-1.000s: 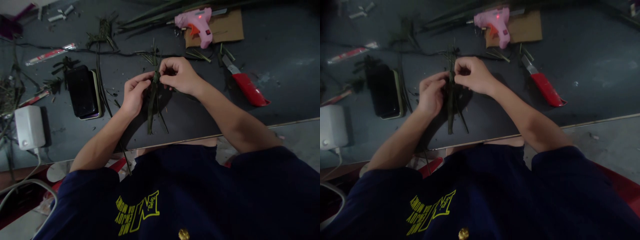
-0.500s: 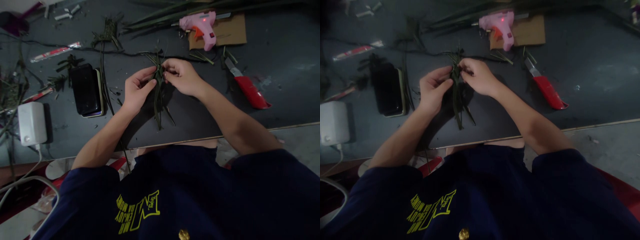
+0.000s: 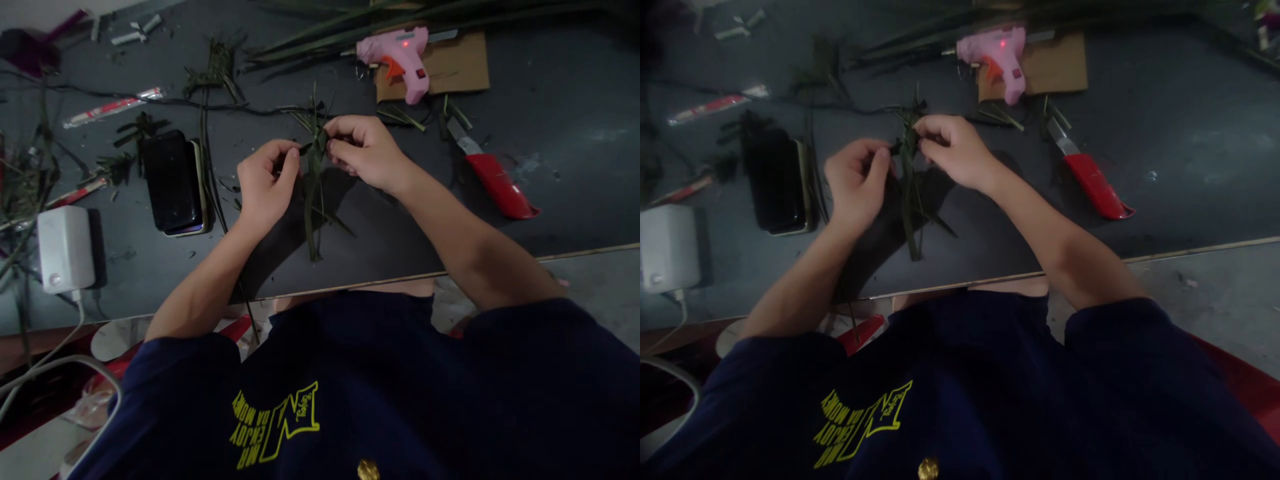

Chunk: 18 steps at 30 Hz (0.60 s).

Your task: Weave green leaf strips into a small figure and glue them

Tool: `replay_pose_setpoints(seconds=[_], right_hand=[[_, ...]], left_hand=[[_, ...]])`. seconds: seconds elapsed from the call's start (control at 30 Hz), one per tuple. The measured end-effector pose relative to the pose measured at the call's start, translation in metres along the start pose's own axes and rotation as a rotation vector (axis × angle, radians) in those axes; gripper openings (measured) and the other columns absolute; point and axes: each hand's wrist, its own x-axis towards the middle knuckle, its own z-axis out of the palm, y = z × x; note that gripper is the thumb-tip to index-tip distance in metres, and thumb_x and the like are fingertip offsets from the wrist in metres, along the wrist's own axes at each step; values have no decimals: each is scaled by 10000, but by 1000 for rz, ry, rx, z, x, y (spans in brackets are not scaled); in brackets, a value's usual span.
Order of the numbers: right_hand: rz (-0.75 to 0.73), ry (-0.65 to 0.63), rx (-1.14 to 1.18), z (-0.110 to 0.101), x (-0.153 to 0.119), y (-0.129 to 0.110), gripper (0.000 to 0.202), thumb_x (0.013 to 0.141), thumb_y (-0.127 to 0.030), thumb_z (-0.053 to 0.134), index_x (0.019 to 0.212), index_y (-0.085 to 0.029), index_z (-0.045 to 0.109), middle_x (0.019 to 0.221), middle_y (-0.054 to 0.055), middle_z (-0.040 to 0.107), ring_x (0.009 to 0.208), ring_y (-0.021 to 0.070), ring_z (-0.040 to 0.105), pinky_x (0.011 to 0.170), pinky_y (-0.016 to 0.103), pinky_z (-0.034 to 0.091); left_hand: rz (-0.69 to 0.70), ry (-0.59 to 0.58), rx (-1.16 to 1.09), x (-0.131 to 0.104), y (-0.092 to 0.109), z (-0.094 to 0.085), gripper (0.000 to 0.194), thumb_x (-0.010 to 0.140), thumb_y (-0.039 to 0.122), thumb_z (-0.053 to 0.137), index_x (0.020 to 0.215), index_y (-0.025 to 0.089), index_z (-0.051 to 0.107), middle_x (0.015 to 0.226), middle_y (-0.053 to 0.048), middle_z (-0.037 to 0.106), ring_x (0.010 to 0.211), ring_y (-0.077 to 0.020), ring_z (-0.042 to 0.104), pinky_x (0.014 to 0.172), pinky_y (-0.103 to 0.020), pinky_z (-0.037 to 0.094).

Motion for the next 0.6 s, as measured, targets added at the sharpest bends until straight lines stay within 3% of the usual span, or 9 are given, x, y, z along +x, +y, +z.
replay_pose_setpoints(seconds=[0.13,0.27,0.4,0.6], right_hand=[[44,28,54,2,-6,-14,96,767,-198,674,706,-255,627,564,-46,511,465,86,385,468,255,309],[118,77,36,-1,-8,-22,176,802,-124,641,675,-239,601,568,-43,516,448,73,365,436,235,275],[171,137,16,-3,-5,-22,258,809,-25,573,658,-231,602,548,-56,497,424,61,347,457,236,287],[185,144,-96,0,-4,-18,327,834,6,544,586,-207,550,547,-51,499,435,53,399,477,237,297]], left_hand=[[-29,-178,-62,4,2,-5,149,911,309,708,1038,238,741,577,31,619,701,-176,715,712,-266,591],[-9,-315,53,11,-5,-10,435,821,279,736,1247,245,650,729,15,714,622,-156,677,605,-257,556],[65,-248,221,13,-11,-10,451,755,177,711,1196,256,650,834,16,736,721,-146,704,700,-256,564],[-14,-117,244,9,-17,-9,470,694,72,693,1105,299,664,773,53,707,644,-134,648,674,-256,533]])
